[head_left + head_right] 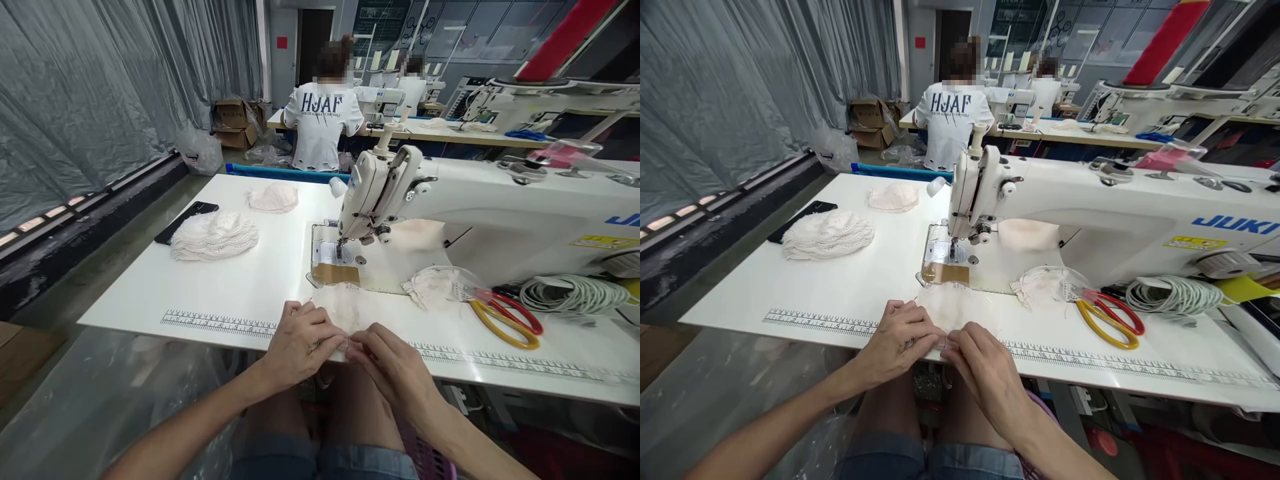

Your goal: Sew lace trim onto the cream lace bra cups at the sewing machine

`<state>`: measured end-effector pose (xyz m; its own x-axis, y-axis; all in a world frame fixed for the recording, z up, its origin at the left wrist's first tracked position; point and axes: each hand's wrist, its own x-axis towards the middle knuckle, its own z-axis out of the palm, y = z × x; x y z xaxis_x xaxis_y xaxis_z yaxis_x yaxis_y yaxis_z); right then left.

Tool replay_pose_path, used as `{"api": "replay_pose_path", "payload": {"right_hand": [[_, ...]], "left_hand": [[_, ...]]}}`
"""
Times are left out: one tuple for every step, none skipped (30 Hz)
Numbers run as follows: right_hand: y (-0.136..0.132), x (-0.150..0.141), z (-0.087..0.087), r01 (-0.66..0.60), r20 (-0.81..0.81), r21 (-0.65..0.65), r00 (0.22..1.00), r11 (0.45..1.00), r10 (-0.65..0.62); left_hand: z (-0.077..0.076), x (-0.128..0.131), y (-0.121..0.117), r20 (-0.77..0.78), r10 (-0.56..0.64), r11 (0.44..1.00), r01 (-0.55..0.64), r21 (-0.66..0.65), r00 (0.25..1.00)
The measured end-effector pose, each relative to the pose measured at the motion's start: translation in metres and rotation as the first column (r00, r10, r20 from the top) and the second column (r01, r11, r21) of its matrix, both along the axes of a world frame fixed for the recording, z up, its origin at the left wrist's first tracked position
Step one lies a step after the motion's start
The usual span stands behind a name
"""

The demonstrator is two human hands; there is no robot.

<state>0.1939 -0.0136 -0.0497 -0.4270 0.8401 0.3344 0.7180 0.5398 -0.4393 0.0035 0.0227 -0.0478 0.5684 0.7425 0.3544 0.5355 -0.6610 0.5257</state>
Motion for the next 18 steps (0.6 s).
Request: {"api": "replay_pose_path", "payload": {"right_hand": [[0.002, -0.001, -0.001, 0.011, -0.021, -0.019, 1.0, 1.0, -0.011], [0.003, -0.001, -0.001, 0.017, -0.051, -0.041, 0.999, 0.999, -0.019], [0.004, -0.003, 0.0, 0.019, -0.085, -0.063, 0.996, 0.998, -0.024], [0.004, -0.004, 0.001, 0.019, -0.118, -0.083, 0.993, 0.996, -0.028], [0.004, -0.005, 0.002, 0.017, -0.148, -0.097, 0.989, 0.995, -0.031], [0.004, -0.006, 0.002, 0.017, -0.173, -0.106, 0.984, 0.994, -0.035], [0.003, -0.007, 0.003, 0.017, -0.19, -0.113, 0.981, 0.993, -0.039], [0.003, -0.007, 0.004, 0.019, -0.199, -0.117, 0.979, 0.993, -0.042], [0.002, -0.006, 0.004, 0.02, -0.199, -0.122, 0.979, 0.992, -0.045], [0.001, -0.005, 0.004, 0.016, -0.193, -0.133, 0.98, 0.991, -0.042], [0.0, -0.003, 0.004, 0.005, -0.182, -0.146, 0.983, 0.989, -0.032], [-0.001, 0.0, 0.004, -0.014, -0.165, -0.162, 0.986, 0.987, -0.013], [-0.003, 0.002, 0.004, -0.038, -0.146, -0.179, 0.989, 0.983, 0.011], [-0.004, 0.005, 0.004, -0.058, -0.127, -0.195, 0.991, 0.979, 0.034], [-0.005, 0.007, 0.004, -0.069, -0.113, -0.207, 0.992, 0.976, 0.046], [-0.006, 0.008, 0.004, -0.068, -0.106, -0.212, 0.993, 0.975, 0.046], [-0.006, 0.009, 0.004, -0.058, -0.107, -0.213, 0.994, 0.975, 0.036], [-0.006, 0.01, 0.003, -0.047, -0.116, -0.212, 0.993, 0.976, 0.023]], "left_hand": [[0.001, 0.0, 0.0, 0.003, -0.013, 1.0, 0.013, -0.011, 1.0], [0.002, -0.001, 0.0, 0.005, -0.027, 0.999, 0.027, -0.023, 1.0], [0.002, -0.002, 0.0, 0.004, -0.04, 0.999, 0.04, -0.033, 0.999], [0.003, -0.002, 0.0, 0.0, -0.048, 0.998, 0.048, -0.043, 0.999], [0.004, -0.003, 0.0, -0.005, -0.052, 0.997, 0.052, -0.052, 0.999], [0.004, -0.003, 0.0, -0.01, -0.052, 0.997, 0.051, -0.058, 0.999], [0.004, -0.004, 0.0, -0.017, -0.051, 0.997, 0.05, -0.063, 0.999], [0.004, -0.004, 0.0, -0.023, -0.049, 0.997, 0.047, -0.066, 0.999], [0.003, -0.004, 0.0, -0.028, -0.046, 0.997, 0.044, -0.065, 0.999], [0.002, -0.003, 0.0, -0.033, -0.044, 0.997, 0.042, -0.063, 0.999], [0.002, -0.003, 0.001, -0.037, -0.041, 0.997, 0.039, -0.061, 0.998], [0.001, -0.003, 0.001, -0.04, -0.037, 0.998, 0.035, -0.061, 0.999], [0.001, -0.002, 0.002, -0.041, -0.033, 0.998, 0.03, -0.062, 0.999], [0.0, -0.002, 0.002, -0.043, -0.028, 0.998, 0.025, -0.064, 0.999], [0.0, -0.001, 0.002, -0.044, -0.024, 0.998, 0.021, -0.065, 0.999], [0.0, -0.001, 0.002, -0.044, -0.02, 0.998, 0.018, -0.065, 0.999], [0.0, -0.001, 0.002, -0.043, -0.016, 0.998, 0.014, -0.061, 0.999], [-0.001, 0.0, 0.002, -0.042, -0.013, 0.998, 0.011, -0.055, 0.999]]}}
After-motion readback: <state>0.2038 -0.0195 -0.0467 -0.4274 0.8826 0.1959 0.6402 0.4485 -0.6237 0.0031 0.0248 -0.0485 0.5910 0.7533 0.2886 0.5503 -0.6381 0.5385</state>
